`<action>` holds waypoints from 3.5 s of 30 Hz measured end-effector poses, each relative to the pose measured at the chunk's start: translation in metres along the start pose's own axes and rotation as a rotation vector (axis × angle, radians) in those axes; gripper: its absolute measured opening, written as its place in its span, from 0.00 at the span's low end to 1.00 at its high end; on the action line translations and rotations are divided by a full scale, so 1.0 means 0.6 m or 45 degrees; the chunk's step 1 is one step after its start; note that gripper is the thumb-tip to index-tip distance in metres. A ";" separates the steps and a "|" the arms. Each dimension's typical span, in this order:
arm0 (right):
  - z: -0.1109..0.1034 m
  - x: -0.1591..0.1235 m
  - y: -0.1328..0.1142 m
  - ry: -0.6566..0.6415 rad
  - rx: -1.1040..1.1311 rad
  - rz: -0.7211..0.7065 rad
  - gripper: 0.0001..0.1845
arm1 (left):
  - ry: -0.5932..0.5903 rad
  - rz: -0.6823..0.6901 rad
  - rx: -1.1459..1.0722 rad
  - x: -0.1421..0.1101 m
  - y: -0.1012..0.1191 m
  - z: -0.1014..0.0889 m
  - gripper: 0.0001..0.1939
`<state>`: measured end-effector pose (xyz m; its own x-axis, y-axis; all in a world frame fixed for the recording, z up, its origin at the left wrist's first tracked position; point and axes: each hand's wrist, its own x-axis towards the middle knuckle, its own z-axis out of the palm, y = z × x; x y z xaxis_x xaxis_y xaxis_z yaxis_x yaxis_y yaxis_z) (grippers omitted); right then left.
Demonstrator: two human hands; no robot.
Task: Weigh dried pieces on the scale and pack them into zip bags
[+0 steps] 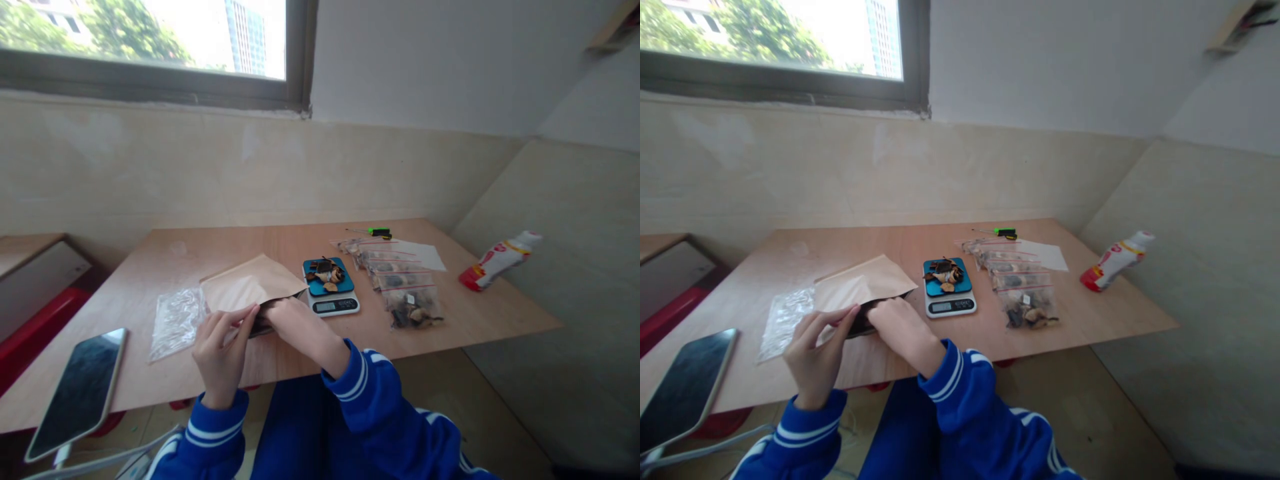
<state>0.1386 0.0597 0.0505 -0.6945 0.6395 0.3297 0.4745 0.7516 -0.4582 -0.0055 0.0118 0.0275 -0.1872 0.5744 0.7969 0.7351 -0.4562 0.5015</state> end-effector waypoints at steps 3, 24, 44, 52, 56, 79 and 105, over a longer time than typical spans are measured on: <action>-0.035 -0.023 -0.001 0.036 0.061 0.005 0.15 | 0.013 -0.049 -0.009 0.012 -0.001 -0.001 0.02; -0.081 -0.145 0.176 0.990 0.944 0.715 0.21 | 0.056 -0.142 -0.008 0.034 -0.006 0.003 0.03; -0.068 -0.145 0.314 0.960 0.519 0.848 0.24 | 0.023 -0.156 -0.022 0.028 -0.004 0.008 0.04; -0.065 -0.091 0.358 0.652 0.161 0.833 0.13 | -0.007 -0.122 -0.014 0.027 -0.009 0.001 0.03; -0.068 -0.101 0.356 0.544 -0.028 0.805 0.13 | -0.017 -0.126 -0.003 0.026 -0.013 -0.001 0.03; -0.088 -0.247 0.166 0.697 0.270 0.747 0.20 | -0.347 -0.155 0.183 0.004 -0.049 0.048 0.12; -0.155 -0.236 0.124 0.893 0.127 0.854 0.19 | -0.473 -0.781 0.573 -0.026 -0.184 -0.036 0.16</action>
<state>0.3225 0.0402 0.0464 0.1981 0.9049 0.3767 0.5831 0.2002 -0.7873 -0.0979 0.0388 -0.0331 -0.4688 0.8540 0.2255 0.7775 0.2778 0.5642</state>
